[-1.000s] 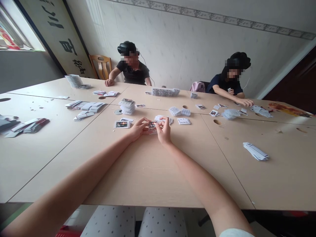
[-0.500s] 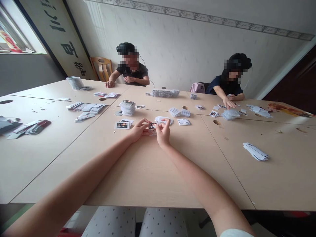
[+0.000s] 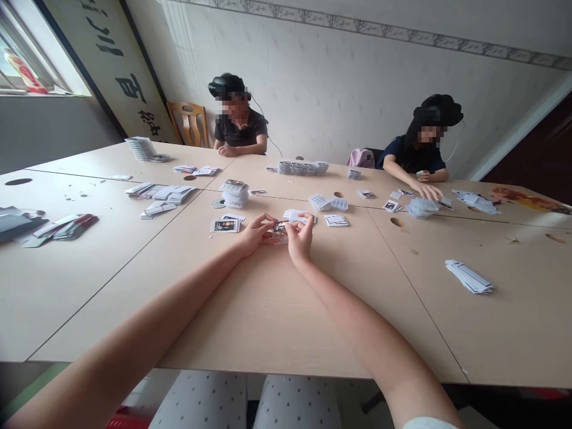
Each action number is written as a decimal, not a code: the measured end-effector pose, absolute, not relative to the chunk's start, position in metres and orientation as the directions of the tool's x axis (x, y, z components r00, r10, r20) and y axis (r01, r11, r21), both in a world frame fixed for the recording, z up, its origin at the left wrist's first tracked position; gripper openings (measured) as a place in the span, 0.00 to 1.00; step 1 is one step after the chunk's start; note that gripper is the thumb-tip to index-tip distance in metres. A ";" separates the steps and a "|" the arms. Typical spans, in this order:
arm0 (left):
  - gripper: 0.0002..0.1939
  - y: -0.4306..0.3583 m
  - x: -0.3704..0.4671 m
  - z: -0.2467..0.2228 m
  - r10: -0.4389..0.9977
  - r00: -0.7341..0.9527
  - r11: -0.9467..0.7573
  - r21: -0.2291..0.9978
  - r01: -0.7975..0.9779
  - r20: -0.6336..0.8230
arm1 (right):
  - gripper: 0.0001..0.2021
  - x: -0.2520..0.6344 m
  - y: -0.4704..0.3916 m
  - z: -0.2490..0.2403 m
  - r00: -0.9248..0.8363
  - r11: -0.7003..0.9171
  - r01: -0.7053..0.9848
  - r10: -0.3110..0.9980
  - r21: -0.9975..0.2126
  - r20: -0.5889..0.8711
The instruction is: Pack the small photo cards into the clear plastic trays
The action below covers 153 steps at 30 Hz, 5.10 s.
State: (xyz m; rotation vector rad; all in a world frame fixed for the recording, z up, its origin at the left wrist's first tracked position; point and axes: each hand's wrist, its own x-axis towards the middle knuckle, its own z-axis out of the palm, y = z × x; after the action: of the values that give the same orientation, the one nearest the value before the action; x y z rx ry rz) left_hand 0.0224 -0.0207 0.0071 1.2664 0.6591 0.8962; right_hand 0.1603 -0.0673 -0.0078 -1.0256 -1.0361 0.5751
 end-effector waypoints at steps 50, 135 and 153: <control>0.12 -0.022 0.025 0.008 0.855 0.514 0.034 0.981 -0.192 0.071 | 0.15 0.162 -0.070 0.005 0.508 0.186 -0.178 0.858 -0.966 0.071; 0.18 -0.025 0.023 0.013 0.828 0.545 -0.034 0.982 -0.185 0.132 | 0.17 0.167 -0.070 0.004 0.485 0.144 -0.028 0.867 -0.989 0.113; 0.18 -0.019 0.022 0.005 0.832 0.538 -0.041 0.983 -0.178 0.132 | 0.10 0.171 -0.067 0.005 0.506 0.078 -0.038 0.861 -0.996 0.048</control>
State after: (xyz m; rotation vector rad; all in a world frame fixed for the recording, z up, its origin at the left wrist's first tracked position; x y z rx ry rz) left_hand 0.0222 -0.0187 0.0053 1.3765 0.6198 0.9058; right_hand 0.1706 -0.0669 0.0047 -1.3259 -0.8049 0.7959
